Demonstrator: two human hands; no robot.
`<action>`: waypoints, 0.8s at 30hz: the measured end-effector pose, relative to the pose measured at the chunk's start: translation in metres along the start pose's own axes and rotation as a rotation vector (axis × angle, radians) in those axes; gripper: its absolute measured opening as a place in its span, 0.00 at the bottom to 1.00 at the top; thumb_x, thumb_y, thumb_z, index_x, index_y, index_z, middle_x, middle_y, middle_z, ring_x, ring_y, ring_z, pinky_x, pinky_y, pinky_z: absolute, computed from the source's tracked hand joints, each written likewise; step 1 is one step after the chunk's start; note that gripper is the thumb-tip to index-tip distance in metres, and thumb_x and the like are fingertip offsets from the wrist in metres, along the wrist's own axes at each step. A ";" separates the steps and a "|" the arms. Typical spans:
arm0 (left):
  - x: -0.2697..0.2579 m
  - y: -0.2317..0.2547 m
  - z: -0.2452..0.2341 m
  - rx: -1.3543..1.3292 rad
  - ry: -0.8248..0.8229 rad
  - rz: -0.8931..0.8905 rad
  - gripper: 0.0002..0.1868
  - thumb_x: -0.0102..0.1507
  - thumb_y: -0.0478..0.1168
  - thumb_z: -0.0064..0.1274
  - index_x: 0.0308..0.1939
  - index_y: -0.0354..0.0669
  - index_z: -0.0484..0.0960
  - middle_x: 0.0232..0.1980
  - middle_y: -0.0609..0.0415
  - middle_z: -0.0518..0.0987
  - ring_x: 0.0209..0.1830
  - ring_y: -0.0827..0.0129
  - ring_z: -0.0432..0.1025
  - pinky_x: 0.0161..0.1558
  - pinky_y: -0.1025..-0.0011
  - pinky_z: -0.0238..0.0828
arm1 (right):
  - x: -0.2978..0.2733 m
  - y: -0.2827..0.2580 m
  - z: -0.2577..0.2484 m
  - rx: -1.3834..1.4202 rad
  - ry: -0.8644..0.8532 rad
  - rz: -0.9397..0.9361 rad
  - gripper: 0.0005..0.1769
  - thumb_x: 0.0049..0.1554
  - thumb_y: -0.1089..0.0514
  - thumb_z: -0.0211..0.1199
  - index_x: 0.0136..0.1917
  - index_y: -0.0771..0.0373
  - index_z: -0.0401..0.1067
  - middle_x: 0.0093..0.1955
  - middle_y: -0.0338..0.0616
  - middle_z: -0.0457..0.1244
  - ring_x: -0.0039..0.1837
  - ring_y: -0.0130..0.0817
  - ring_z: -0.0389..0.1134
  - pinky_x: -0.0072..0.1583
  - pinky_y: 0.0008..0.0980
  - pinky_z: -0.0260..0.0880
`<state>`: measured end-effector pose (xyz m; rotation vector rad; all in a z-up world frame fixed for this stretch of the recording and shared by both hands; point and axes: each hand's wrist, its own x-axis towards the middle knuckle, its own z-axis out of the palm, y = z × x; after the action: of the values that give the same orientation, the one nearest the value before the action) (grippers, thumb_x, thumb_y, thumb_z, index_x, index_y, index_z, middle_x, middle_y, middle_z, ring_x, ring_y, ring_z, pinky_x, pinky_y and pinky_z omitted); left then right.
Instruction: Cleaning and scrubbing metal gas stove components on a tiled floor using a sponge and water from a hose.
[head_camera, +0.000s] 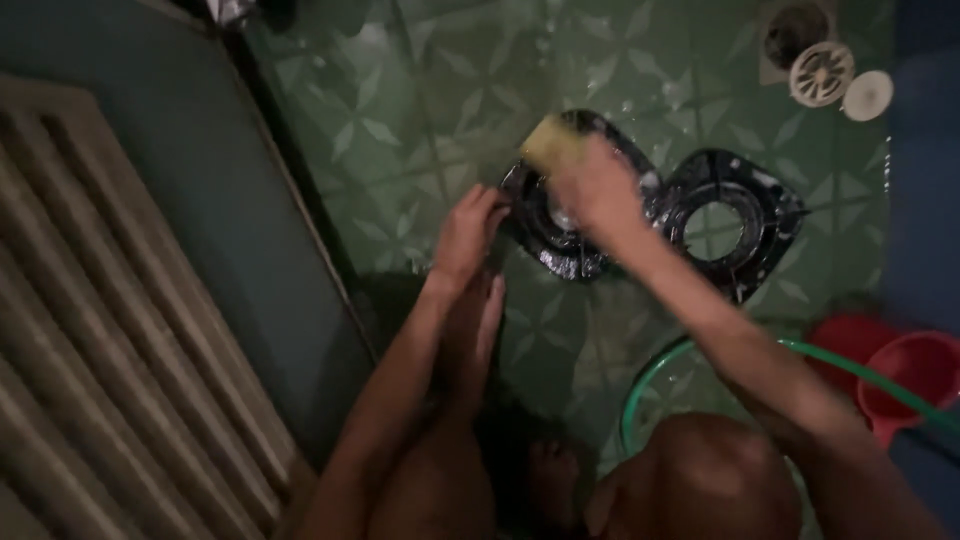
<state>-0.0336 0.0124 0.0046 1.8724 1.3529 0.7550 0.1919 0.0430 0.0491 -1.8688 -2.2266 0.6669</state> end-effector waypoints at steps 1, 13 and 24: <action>0.005 -0.001 0.001 -0.072 0.010 -0.025 0.07 0.62 0.32 0.57 0.44 0.39 0.79 0.41 0.44 0.76 0.44 0.45 0.73 0.44 0.56 0.71 | 0.004 0.002 0.009 0.039 -0.004 -0.058 0.21 0.62 0.49 0.61 0.67 0.54 0.70 0.56 0.61 0.61 0.59 0.60 0.65 0.56 0.53 0.69; 0.007 0.001 -0.002 -0.156 0.020 -0.099 0.05 0.63 0.31 0.58 0.43 0.37 0.82 0.39 0.43 0.77 0.41 0.46 0.74 0.43 0.57 0.70 | 0.003 0.018 0.024 0.060 0.026 -0.106 0.17 0.59 0.51 0.64 0.57 0.62 0.74 0.54 0.61 0.65 0.53 0.59 0.68 0.55 0.53 0.70; 0.002 -0.006 0.009 -0.058 -0.006 0.000 0.04 0.63 0.32 0.56 0.41 0.38 0.80 0.39 0.43 0.76 0.41 0.45 0.73 0.42 0.56 0.70 | 0.008 0.007 0.009 -0.126 -0.027 -0.448 0.28 0.55 0.50 0.62 0.69 0.52 0.71 0.60 0.66 0.60 0.59 0.61 0.65 0.52 0.48 0.71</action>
<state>-0.0293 0.0138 -0.0056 1.8276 1.3137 0.7796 0.1933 0.0494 0.0365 -1.3317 -2.6281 0.4826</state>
